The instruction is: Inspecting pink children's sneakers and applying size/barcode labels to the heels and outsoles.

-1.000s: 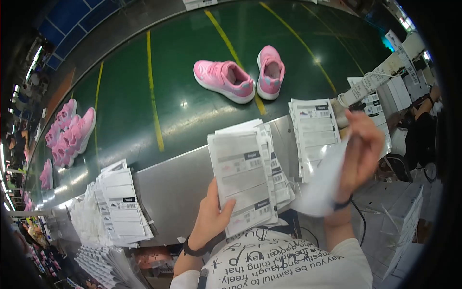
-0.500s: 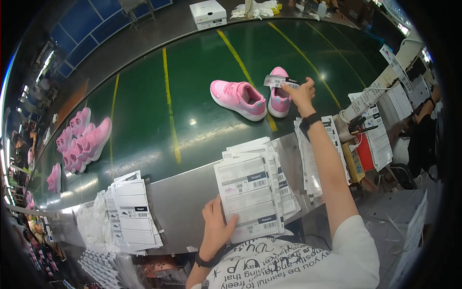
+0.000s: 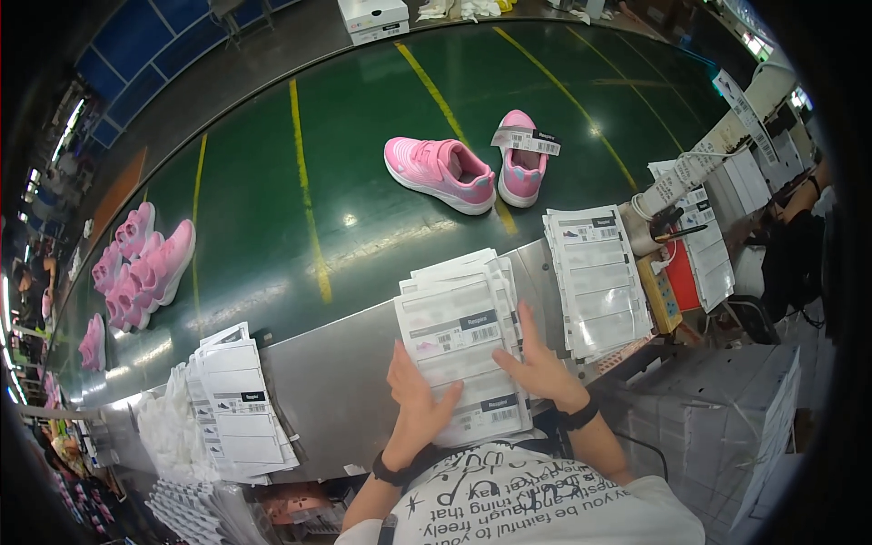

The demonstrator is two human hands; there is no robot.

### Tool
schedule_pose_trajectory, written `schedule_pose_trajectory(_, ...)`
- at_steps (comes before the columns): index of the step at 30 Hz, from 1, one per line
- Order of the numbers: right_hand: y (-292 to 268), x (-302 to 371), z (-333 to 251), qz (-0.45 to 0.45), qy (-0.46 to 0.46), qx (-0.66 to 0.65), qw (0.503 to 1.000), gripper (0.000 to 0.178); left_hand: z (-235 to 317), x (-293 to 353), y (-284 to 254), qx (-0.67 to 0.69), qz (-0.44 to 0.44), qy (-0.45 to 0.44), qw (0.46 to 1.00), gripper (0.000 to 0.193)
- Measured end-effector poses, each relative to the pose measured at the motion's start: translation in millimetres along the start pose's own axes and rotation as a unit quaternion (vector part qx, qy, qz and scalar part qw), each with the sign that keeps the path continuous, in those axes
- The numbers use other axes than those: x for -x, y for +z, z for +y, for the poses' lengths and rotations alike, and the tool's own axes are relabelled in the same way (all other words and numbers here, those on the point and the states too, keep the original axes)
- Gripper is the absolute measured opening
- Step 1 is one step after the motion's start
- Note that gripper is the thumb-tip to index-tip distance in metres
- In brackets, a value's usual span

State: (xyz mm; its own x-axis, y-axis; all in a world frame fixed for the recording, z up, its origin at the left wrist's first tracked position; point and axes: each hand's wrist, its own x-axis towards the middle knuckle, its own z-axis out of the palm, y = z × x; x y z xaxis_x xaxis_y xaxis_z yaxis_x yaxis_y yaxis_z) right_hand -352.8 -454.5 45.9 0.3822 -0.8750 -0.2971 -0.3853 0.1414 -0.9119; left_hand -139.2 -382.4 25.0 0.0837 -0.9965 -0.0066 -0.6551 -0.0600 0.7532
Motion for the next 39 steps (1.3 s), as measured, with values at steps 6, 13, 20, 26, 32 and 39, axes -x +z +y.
schedule_pose_trajectory(6, 13.4, -1.2, -2.9, -0.112, -0.057, -0.025, 0.992, 0.103, -10.0, -9.9, -25.0, 0.031, -0.076, -0.031, 0.996, 0.120)
schedule_pose_trajectory(13, -1.4, 5.6, -15.9, -0.107, -0.106, 0.297, 0.943, 0.103, -4.9, 13.7, -43.0, -0.029, -0.024, -0.056, 0.998, 0.115)
schedule_pose_trajectory(20, -24.9, 12.3, -38.3, -0.015, -0.174, 0.321, 0.931, 0.070, 83.1, 19.7, -209.2, 0.301, -0.366, 0.477, 0.740, 0.029)
schedule_pose_trajectory(26, -31.5, 9.5, -61.3, -0.042, -0.195, 0.382, 0.902, 0.031, 134.6, 10.7, -239.8, 0.213, -0.395, 0.651, 0.612, 0.019)
schedule_pose_trajectory(32, -31.5, 27.1, -47.7, -0.021, -0.001, 0.416, 0.909, 0.031, 145.1, -21.0, -225.3, 0.268, -0.470, 0.652, 0.531, 0.022)
schedule_pose_trajectory(39, -25.7, 6.6, -6.4, 0.020, -0.119, 0.359, 0.925, 0.061, 162.2, -23.6, -220.1, 0.165, -0.481, 0.669, 0.543, 0.021)
